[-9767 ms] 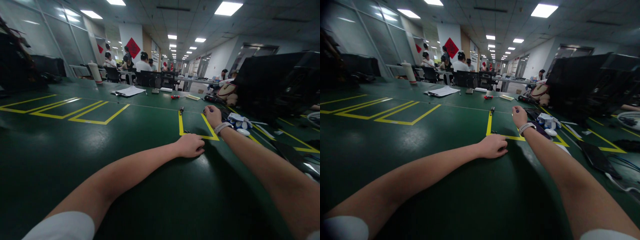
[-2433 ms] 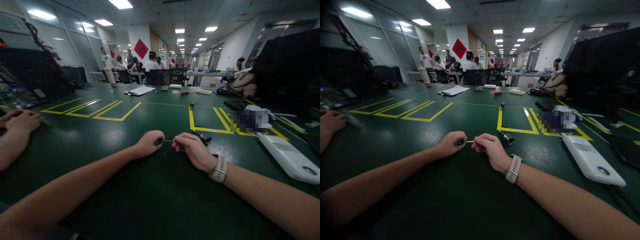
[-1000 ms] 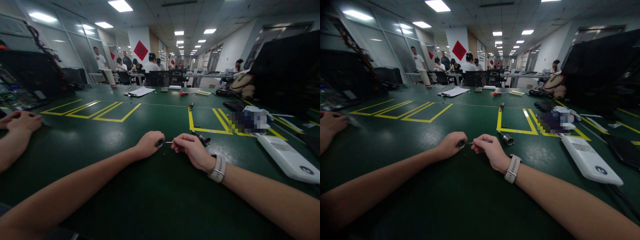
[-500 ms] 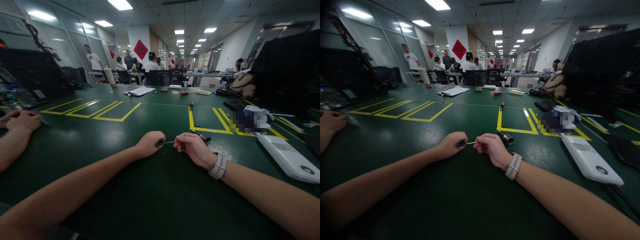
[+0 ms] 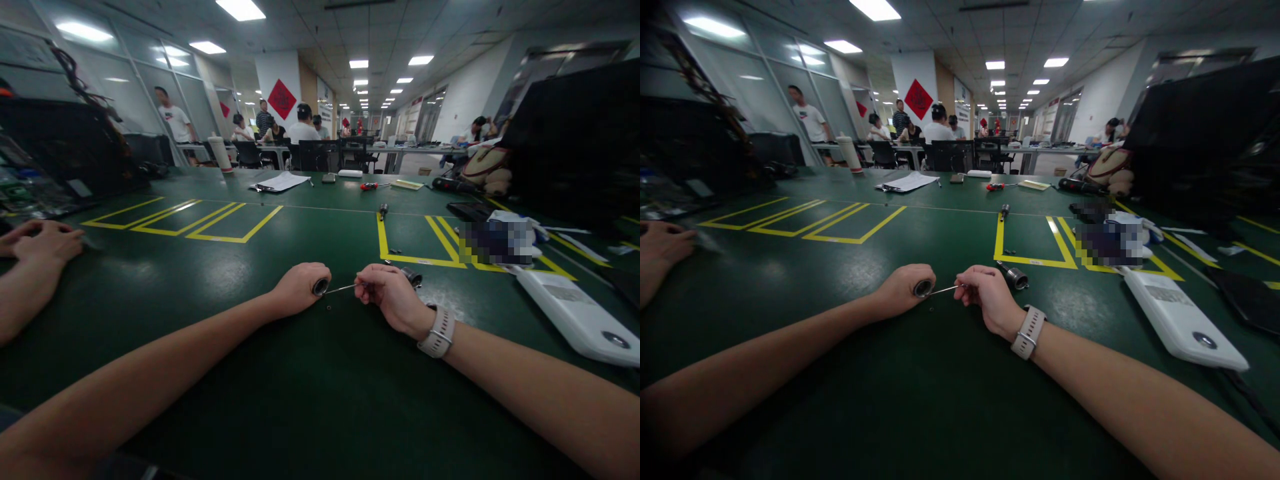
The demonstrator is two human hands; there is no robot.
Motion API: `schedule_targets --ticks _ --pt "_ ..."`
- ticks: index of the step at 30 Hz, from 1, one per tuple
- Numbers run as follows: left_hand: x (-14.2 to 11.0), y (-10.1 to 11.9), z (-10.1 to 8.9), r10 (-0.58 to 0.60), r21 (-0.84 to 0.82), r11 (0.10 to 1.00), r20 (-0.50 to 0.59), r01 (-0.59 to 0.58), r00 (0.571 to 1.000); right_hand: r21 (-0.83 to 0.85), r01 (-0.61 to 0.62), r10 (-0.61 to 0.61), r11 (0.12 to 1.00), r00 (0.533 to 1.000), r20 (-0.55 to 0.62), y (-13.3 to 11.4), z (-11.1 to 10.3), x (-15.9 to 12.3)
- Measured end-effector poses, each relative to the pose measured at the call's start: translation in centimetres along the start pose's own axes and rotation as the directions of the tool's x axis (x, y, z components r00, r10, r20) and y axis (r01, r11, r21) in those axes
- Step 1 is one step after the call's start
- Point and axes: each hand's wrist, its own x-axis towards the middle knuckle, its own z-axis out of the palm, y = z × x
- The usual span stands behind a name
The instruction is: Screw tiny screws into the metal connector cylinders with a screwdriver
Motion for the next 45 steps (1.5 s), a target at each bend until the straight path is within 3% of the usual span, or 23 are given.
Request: schedule_targets --ticks 8,15,21,28,33,39,45 --pt "0.0 -0.2 0.1 -0.032 0.033 0.999 -0.022 0.033 0.999 -0.120 0.162 -0.158 0.979 0.987 0.040 0.1 0.4 -0.8" --pt "0.0 0.0 0.0 -0.079 0.037 0.996 -0.071 0.082 0.994 -0.175 0.165 -0.133 0.971 0.975 0.180 0.3 0.6 -1.0" --pt "0.0 0.0 0.1 -0.098 -0.023 0.995 -0.070 0.096 0.993 -0.166 0.210 -0.184 0.964 0.970 0.159 0.2 0.4 -1.2" --pt "0.0 -0.1 0.1 -0.012 0.064 0.998 -0.038 0.014 0.999 -0.503 0.334 -0.310 0.797 0.941 0.133 -0.6 1.2 -2.2" --pt "-0.1 0.1 0.0 0.045 0.105 0.994 -0.009 -0.044 0.999 -0.287 0.206 -0.180 0.936 0.977 0.112 -0.3 0.9 -1.5" --pt "-0.1 -0.1 0.0 0.051 0.015 0.999 -0.026 -0.050 0.998 -0.113 0.091 -0.080 0.989 0.992 0.097 0.2 0.3 -0.4" --pt "0.0 -0.2 0.1 -0.002 0.015 1.000 -0.040 0.003 0.999 -0.181 0.199 -0.190 0.963 0.980 0.064 -0.1 0.7 -1.3"
